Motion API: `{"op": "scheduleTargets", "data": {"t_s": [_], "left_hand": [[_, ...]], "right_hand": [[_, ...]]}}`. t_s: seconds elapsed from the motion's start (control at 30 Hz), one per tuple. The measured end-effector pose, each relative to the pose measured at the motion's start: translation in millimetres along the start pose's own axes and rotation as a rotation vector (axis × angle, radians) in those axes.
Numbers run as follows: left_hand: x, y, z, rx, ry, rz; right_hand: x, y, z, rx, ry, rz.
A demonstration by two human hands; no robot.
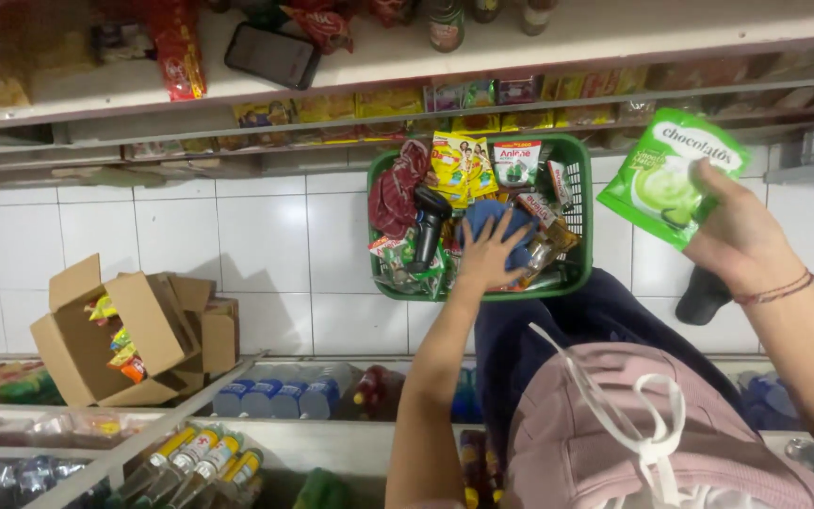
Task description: Scan grocery items with a handheld scanner, wipe them with a cloth, and place them onto retail shelves.
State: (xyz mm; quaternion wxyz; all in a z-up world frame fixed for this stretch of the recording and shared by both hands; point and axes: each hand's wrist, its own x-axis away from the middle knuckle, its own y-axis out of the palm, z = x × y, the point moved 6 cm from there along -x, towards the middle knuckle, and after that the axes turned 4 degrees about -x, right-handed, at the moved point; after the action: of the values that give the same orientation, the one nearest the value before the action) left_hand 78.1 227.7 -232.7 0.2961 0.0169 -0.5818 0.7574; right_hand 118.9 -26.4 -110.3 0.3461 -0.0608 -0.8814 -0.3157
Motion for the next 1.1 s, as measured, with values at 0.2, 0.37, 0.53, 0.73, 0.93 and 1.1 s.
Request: {"op": "scheduleTargets", "data": {"t_s": [0.2, 0.37, 0.53, 0.73, 0.93, 1.1], "left_hand": [[-28.9, 80.9, -139.8, -0.026, -0.337, 0.464], [-8.9, 53.0, -246.6, 0.43, -0.94, 0.559], [-3.5, 100.1, -286.2, 0.588, -1.002, 0.449], [72.7, 8.0, -203.0, 0.52, -0.742, 1.044], [124.7, -130.8, -16.0, 0.877, -0.054, 1.064], [109.8, -152.1, 55.9, 0.671, 0.19, 1.101]], "right_hand": [[3.7, -19.4, 31.0, 0.008, 0.0, 0.175], [16.8, -18.1, 46.9, 0.056, -0.025, 0.235], [23.8, -7.4, 56.9, 0.015, -0.011, 0.239], [16.6, -7.6, 69.9, 0.013, -0.041, 0.233], [12.7, 42.6, 106.1, 0.124, -0.126, -0.059], [-48.3, -37.7, 178.8, 0.301, -0.194, -0.318]]}}
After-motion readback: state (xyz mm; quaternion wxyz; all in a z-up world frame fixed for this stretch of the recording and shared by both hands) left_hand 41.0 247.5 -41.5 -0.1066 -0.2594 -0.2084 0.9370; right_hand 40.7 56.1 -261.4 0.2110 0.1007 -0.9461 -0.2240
